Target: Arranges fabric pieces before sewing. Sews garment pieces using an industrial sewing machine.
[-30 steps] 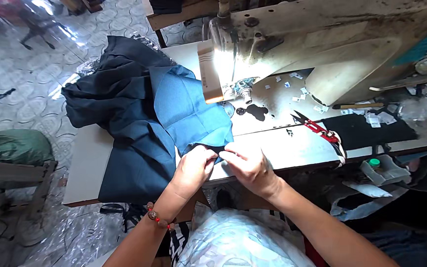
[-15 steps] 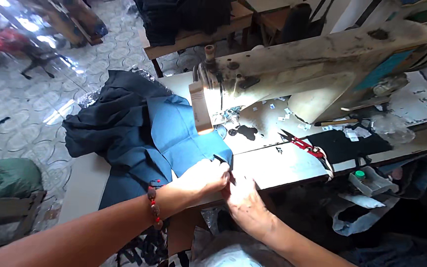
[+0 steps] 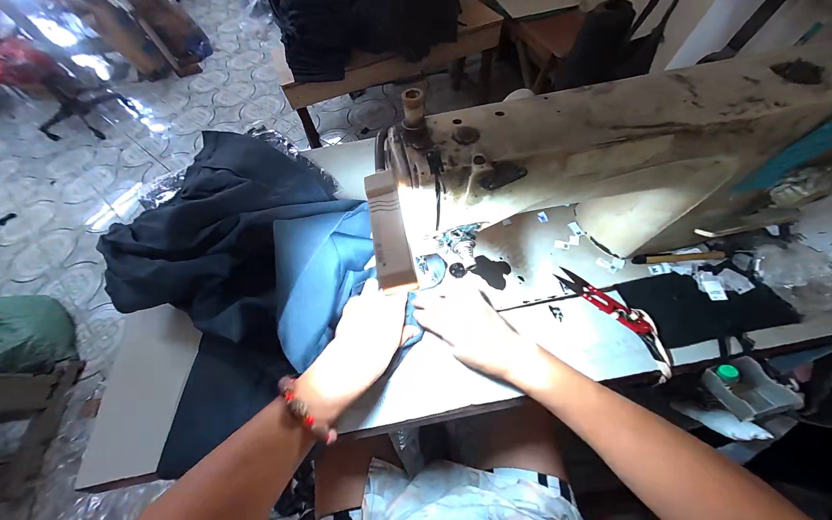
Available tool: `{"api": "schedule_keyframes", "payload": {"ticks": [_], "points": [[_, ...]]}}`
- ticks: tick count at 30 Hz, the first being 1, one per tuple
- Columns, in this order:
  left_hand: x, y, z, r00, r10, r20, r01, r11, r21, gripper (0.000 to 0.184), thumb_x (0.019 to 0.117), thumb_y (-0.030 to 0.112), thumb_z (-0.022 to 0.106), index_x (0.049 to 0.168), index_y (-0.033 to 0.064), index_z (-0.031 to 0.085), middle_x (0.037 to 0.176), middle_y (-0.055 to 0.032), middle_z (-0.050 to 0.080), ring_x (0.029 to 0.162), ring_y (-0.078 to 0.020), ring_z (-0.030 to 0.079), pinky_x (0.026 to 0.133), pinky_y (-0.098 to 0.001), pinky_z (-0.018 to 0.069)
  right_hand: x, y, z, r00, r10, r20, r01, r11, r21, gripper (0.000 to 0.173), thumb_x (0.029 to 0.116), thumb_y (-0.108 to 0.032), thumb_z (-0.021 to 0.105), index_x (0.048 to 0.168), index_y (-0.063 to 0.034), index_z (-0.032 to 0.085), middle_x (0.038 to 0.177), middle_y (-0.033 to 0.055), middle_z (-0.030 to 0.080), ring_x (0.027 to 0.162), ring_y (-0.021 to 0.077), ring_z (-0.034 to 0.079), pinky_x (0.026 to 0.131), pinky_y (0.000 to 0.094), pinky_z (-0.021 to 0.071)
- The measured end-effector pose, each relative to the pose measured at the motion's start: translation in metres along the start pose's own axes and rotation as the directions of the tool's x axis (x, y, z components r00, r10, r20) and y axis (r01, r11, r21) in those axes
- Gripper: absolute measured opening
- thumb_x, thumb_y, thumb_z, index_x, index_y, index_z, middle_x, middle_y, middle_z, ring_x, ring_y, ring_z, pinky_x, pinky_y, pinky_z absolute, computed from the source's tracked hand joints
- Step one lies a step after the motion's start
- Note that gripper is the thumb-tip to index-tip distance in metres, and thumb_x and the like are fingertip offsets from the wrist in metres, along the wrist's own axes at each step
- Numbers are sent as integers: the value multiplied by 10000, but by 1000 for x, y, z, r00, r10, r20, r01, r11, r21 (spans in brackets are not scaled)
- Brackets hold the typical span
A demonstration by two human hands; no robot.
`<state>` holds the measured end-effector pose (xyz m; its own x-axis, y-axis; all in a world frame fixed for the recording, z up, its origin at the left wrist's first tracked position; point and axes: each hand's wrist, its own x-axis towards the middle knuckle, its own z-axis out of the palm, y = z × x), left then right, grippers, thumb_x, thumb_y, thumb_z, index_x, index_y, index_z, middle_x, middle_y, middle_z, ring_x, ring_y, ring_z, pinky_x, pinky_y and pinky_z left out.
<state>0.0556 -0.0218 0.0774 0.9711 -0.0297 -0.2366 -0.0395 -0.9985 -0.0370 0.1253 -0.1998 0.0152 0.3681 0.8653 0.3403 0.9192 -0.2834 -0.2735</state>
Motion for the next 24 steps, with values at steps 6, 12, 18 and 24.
{"api": "schedule_keyframes", "payload": {"ticks": [6, 12, 18, 24], "points": [[37, -22, 33, 944, 21, -331, -114, 958, -263, 663, 899, 512, 713, 1401, 89, 621, 1405, -163, 588, 1267, -366, 568, 1021, -510, 487, 3, 27, -2, 976, 160, -148, -166, 985, -34, 256, 922, -75, 627, 1105, -159, 786, 1142, 35, 733, 1117, 274, 645, 1001, 520, 456], [27, -26, 42, 876, 105, -471, -235, 945, -226, 491, 945, 454, 652, 1325, 144, 684, 1315, -130, 663, 1250, -308, 617, 1058, -472, 492, 3, 24, -1, 965, 190, -179, -191, 981, 9, 220, 909, -134, 635, 1070, -152, 784, 1095, 32, 735, 1060, 259, 652, 965, 489, 471], [23, -21, 38, 888, 105, -447, -187, 972, -142, 463, 939, 431, 665, 1312, 159, 705, 1290, -123, 674, 1210, -299, 641, 977, -436, 541, 1, 27, 2, 973, 116, -202, -120, 993, -9, 283, 882, -101, 600, 1083, -163, 788, 1143, 22, 742, 1093, 257, 653, 946, 480, 469], [20, -19, 25, 939, 78, -336, -89, 996, -16, 501, 919, 497, 685, 1340, 226, 687, 1228, -100, 663, 1063, -336, 640, 749, -447, 558, 1, 27, 2, 975, 102, -198, -95, 995, 44, 277, 923, -135, 597, 1116, -196, 786, 1147, -11, 746, 1115, 223, 645, 983, 467, 455]]}}
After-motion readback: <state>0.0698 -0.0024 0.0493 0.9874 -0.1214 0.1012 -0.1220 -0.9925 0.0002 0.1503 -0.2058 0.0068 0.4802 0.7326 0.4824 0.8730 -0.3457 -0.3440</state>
